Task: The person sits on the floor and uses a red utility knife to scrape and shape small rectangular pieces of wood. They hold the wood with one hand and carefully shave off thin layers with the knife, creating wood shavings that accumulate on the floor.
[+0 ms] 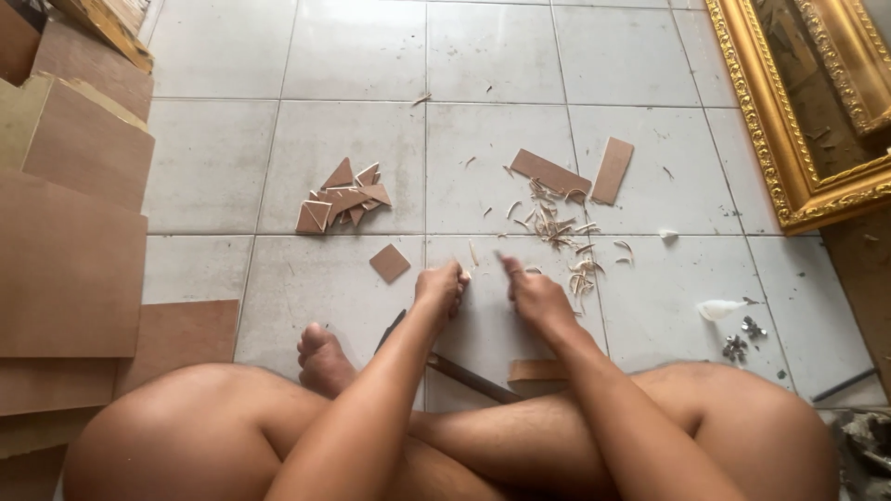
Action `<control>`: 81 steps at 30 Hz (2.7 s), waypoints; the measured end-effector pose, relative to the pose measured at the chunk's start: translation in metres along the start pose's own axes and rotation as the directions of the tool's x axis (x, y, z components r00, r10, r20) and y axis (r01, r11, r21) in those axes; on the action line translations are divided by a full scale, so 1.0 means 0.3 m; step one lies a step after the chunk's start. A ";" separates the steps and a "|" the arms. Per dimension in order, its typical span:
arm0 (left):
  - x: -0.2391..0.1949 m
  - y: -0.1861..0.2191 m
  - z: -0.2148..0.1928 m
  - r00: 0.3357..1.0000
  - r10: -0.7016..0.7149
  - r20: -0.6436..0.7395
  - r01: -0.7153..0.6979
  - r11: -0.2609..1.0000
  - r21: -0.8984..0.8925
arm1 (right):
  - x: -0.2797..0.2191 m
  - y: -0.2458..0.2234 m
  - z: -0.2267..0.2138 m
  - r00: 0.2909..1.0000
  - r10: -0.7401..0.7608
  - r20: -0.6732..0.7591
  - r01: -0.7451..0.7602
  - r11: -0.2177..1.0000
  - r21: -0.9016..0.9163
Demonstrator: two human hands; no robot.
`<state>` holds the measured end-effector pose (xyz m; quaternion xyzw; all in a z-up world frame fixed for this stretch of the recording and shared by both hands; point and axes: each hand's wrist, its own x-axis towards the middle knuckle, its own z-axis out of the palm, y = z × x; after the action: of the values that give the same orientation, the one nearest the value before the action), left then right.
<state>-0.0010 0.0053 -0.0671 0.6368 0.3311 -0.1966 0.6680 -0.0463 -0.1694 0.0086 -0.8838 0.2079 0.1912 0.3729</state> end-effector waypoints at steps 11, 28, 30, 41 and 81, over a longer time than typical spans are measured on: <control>-0.144 0.186 0.034 0.945 0.092 0.313 -0.129 0.987 0.098 | -0.039 -0.130 -0.088 0.962 -0.038 0.271 -0.188 0.627 0.756; -0.078 0.160 -0.013 0.954 0.158 -0.256 -0.244 0.904 -0.353 | 0.189 -0.075 0.046 0.962 -0.102 0.255 -0.233 0.188 0.954; -0.104 0.149 0.007 0.996 0.069 0.047 -0.052 0.952 -0.301 | 0.179 -0.059 -0.013 0.997 0.043 0.069 -0.075 0.169 0.983; -0.018 0.032 0.059 0.997 -0.075 -0.014 0.073 0.988 -0.135 | -0.106 -0.047 -0.057 0.993 -0.113 -0.045 0.108 0.990 -0.086; 0.020 0.005 0.051 0.989 0.115 -0.088 -0.076 0.930 0.358 | -0.097 -0.072 -0.033 0.966 -0.258 -0.004 0.242 0.910 -0.337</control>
<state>0.0072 -0.0085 -0.0706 0.7717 0.2944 -0.1856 0.5323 -0.0580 -0.1565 0.0418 -0.9578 0.0667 0.1528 0.2342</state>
